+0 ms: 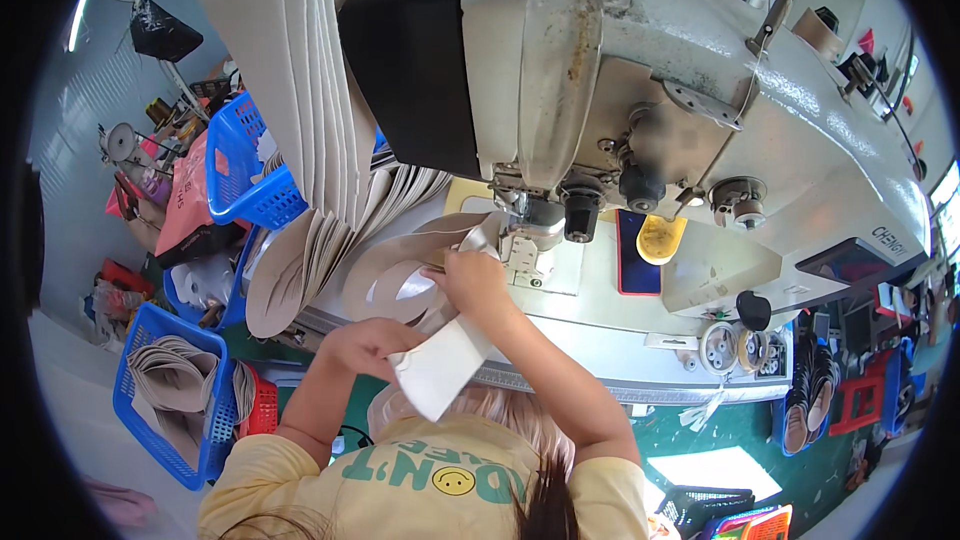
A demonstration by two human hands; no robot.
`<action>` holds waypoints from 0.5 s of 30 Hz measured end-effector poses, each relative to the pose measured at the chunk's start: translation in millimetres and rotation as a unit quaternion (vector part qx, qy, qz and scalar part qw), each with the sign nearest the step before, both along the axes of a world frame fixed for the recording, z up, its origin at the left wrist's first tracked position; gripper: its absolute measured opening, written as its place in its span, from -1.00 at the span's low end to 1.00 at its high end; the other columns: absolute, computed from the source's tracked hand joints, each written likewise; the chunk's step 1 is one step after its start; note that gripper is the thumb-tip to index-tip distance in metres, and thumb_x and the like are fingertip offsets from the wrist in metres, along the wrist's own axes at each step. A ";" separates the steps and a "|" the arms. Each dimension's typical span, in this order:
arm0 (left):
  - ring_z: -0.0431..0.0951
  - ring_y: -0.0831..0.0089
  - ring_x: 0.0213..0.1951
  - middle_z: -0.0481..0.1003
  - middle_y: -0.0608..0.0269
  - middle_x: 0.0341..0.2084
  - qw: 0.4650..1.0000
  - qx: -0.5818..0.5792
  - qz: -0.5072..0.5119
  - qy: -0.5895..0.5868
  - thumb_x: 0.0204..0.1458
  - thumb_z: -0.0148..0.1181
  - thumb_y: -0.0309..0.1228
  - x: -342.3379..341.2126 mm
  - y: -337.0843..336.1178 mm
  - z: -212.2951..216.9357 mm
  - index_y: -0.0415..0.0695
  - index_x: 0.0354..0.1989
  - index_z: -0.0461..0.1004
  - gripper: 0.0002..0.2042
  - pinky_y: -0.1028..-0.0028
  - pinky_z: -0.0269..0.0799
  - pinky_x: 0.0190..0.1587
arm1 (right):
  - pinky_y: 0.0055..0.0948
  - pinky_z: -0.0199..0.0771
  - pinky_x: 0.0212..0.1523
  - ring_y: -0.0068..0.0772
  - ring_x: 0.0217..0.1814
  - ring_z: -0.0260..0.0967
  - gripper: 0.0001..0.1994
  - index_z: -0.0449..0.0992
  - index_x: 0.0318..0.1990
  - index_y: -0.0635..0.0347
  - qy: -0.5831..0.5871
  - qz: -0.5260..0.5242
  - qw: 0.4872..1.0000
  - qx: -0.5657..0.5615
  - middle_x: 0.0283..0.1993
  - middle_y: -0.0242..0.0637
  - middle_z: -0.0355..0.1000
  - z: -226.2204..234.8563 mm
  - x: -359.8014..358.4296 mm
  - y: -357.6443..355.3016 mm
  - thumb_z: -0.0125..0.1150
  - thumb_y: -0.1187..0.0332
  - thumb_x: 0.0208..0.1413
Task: The person aligns shoe components, trims material and thread with snips, and stitches the pieces together using a sewing machine.
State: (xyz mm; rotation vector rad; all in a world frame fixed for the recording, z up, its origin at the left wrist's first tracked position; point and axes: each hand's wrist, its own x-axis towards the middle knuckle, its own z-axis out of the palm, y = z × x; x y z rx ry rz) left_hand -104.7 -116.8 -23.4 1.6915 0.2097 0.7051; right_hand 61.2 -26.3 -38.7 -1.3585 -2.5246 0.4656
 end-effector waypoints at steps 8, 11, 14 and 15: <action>0.40 -0.03 -0.37 0.39 -0.02 -0.49 0.961 0.173 -0.176 0.127 0.07 0.08 -0.44 13.2 -18.4 53.1 -0.28 -0.44 0.39 -0.85 0.16 0.30 -0.25 | -0.24 0.53 -0.30 -0.10 -0.29 0.53 -0.82 0.57 -0.38 0.21 -0.022 0.023 0.999 -0.029 -0.37 -0.07 0.53 25.0 2.4 5.1 0.17 0.32 -0.08; 0.32 0.08 -0.39 0.27 0.05 -0.55 0.944 0.145 -0.224 0.195 0.11 0.04 -0.41 57.2 -28.2 43.9 -0.29 -0.49 0.29 -0.78 0.24 0.23 -0.32 | -0.35 0.54 -0.25 -0.21 -0.20 0.54 -0.83 0.59 -0.34 0.15 -0.162 0.074 0.984 0.020 -0.28 -0.17 0.55 29.0 -8.6 11.2 0.16 0.40 -0.12; 0.37 0.05 -0.40 0.31 0.03 -0.56 0.965 0.158 -0.162 0.129 0.05 0.11 -0.37 68.4 -25.2 36.7 -0.27 -0.54 0.26 -0.74 0.21 0.25 -0.28 | -0.31 0.54 -0.26 -0.16 -0.22 0.54 -0.84 0.59 -0.35 0.17 -0.163 0.062 0.985 0.019 -0.31 -0.14 0.54 22.9 -6.3 11.5 0.15 0.41 -0.14; 0.36 0.05 -0.42 0.31 0.03 -0.56 0.967 0.174 -0.155 0.105 0.04 0.11 -0.38 66.5 -24.1 36.8 -0.27 -0.55 0.25 -0.75 0.20 0.25 -0.28 | -0.29 0.54 -0.26 -0.14 -0.23 0.53 -0.85 0.58 -0.37 0.17 -0.118 0.045 0.992 0.024 -0.32 -0.13 0.54 18.2 -4.5 9.8 0.15 0.42 -0.14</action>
